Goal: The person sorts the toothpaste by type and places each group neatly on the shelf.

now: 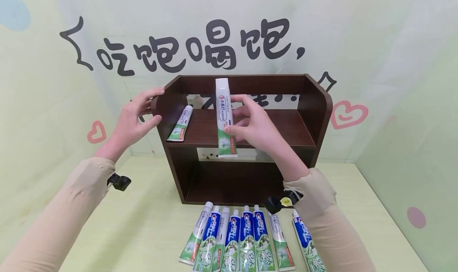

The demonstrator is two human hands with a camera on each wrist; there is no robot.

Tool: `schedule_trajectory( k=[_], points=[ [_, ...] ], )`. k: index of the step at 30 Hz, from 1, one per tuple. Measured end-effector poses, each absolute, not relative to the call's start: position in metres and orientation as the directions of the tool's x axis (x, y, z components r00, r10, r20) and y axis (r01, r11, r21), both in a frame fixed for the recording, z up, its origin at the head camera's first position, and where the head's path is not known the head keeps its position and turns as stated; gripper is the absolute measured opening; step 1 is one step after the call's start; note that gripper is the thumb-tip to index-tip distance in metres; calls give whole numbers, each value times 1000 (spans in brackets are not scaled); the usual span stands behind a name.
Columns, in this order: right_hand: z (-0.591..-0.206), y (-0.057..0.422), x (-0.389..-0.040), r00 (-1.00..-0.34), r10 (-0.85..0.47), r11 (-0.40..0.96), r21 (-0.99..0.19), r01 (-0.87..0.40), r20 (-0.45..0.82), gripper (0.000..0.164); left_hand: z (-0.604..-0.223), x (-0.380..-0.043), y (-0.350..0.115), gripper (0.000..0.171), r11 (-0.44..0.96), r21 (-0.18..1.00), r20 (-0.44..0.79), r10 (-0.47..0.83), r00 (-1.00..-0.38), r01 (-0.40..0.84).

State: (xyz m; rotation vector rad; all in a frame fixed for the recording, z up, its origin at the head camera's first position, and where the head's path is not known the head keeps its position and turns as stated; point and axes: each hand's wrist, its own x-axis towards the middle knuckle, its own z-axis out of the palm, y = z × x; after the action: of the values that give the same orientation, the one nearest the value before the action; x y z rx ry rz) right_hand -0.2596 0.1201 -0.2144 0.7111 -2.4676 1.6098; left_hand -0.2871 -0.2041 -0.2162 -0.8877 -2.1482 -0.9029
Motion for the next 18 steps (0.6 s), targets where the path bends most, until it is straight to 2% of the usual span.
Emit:
schedule_trajectory(
  k=[18],
  points=[
    [-204,95,-304,-897,-310,194,-903,-384,315,68,-215,-286,-204,54,542,342,752,331,-570,767]
  ],
)
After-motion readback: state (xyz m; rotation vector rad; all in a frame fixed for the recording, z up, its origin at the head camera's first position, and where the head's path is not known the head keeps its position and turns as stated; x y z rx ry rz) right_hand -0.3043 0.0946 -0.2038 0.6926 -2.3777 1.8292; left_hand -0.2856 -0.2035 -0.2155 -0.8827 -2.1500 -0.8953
